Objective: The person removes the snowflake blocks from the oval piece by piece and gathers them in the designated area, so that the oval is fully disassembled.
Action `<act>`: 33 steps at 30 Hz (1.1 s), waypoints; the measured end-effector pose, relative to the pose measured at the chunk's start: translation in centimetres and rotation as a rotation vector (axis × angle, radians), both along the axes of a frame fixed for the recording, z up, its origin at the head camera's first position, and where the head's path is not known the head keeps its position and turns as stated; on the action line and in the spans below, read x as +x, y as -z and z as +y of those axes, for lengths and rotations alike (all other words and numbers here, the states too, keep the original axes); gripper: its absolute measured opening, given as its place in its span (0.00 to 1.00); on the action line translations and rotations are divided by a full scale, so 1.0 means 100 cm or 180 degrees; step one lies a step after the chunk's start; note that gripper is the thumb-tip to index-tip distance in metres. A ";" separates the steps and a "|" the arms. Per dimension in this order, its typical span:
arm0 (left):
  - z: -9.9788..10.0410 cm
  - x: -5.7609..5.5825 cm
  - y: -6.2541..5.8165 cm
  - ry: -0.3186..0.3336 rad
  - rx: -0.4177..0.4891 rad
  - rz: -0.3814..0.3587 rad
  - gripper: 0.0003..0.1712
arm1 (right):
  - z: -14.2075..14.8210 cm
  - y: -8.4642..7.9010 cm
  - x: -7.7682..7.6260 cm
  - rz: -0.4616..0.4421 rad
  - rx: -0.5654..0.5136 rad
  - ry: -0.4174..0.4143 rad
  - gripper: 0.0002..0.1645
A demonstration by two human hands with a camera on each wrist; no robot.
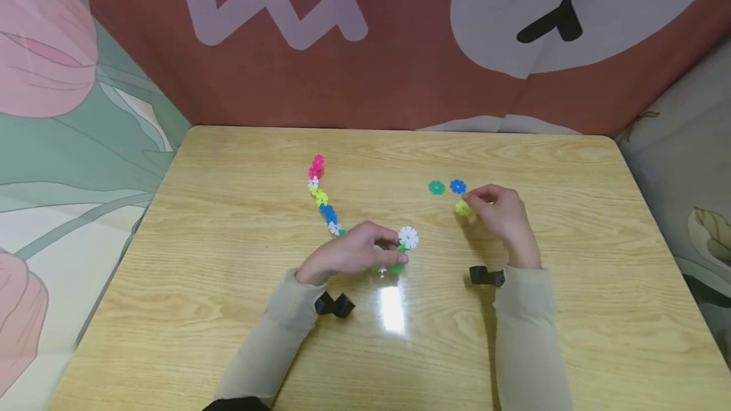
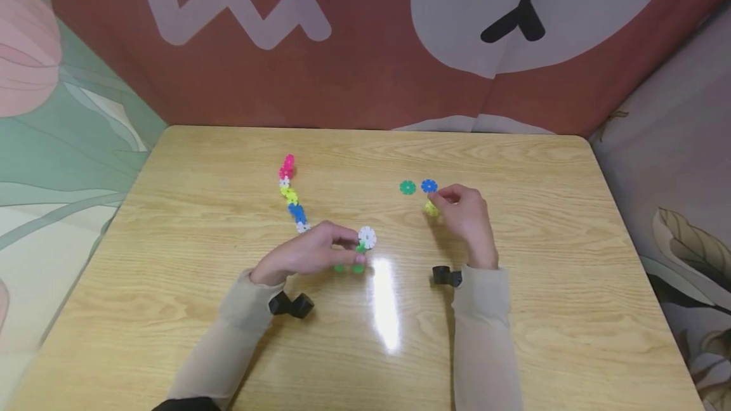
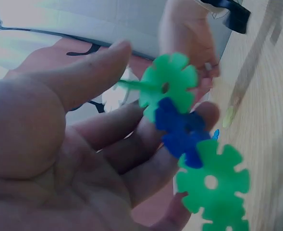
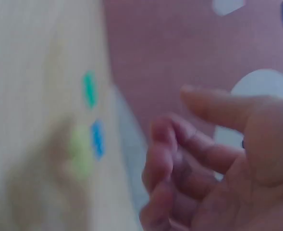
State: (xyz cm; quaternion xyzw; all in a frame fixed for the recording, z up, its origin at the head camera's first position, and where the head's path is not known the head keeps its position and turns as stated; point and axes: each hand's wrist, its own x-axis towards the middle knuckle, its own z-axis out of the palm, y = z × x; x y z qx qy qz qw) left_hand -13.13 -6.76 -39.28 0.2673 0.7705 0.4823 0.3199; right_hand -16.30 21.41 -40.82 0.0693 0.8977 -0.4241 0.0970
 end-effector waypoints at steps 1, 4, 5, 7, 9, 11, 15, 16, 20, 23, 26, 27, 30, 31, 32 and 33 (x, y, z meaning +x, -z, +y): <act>0.000 0.000 0.000 -0.0054 0.0029 0.0014 0.14 | -0.004 -0.005 0.001 0.0095 -0.0117 -0.0063 0.28; 0.001 -0.002 0.001 -0.0271 0.0127 0.0080 0.15 | -0.022 -0.020 0.008 0.0285 -0.0485 -0.0320 0.25; 0.002 -0.002 0.002 -0.0356 0.0138 0.0105 0.14 | -0.029 -0.025 0.010 0.0317 -0.0593 -0.0440 0.24; 0.002 -0.002 0.002 -0.0501 0.0162 0.0167 0.12 | -0.044 -0.032 0.015 0.0341 -0.0696 -0.0704 0.21; 0.003 -0.002 0.002 -0.0639 0.0167 0.0191 0.11 | -0.057 -0.036 0.019 0.0369 -0.0680 -0.0970 0.19; 0.003 -0.002 0.001 -0.0739 0.0174 0.0192 0.13 | -0.067 -0.038 0.022 0.0400 -0.0617 -0.1193 0.17; 0.004 -0.001 0.001 -0.0887 0.0192 0.0187 0.19 | -0.078 -0.037 0.025 0.0449 -0.0537 -0.1363 0.11; 0.005 -0.001 0.001 -0.0902 0.0189 0.0197 0.19 | -0.079 -0.037 0.026 0.0457 -0.0534 -0.1373 0.10; 0.006 -0.001 0.002 -0.0905 0.0180 0.0256 0.20 | -0.079 -0.036 0.027 0.0544 -0.0531 -0.1394 0.08; 0.006 -0.002 0.002 -0.0820 0.0200 0.0271 0.21 | -0.077 -0.036 0.027 0.0573 -0.0561 -0.1384 0.08; 0.006 -0.003 0.003 -0.0720 0.0258 0.0230 0.20 | -0.075 -0.036 0.027 0.0561 -0.0596 -0.1326 0.08; 0.006 -0.003 0.003 -0.0692 0.0279 0.0208 0.20 | -0.075 -0.036 0.027 0.0554 -0.0600 -0.1305 0.08; 0.005 -0.004 0.004 -0.0624 0.0333 0.0151 0.19 | -0.076 -0.036 0.028 0.0594 -0.0571 -0.1286 0.08; 0.005 -0.003 0.003 -0.0616 0.0328 0.0140 0.19 | -0.077 -0.036 0.028 0.0623 -0.0551 -0.1282 0.07; 0.005 -0.003 0.003 -0.0605 0.0327 0.0134 0.18 | -0.078 -0.035 0.028 0.0660 -0.0529 -0.1278 0.07; 0.004 -0.003 0.003 -0.0603 0.0321 0.0130 0.18 | -0.079 -0.035 0.028 0.0696 -0.0514 -0.1269 0.07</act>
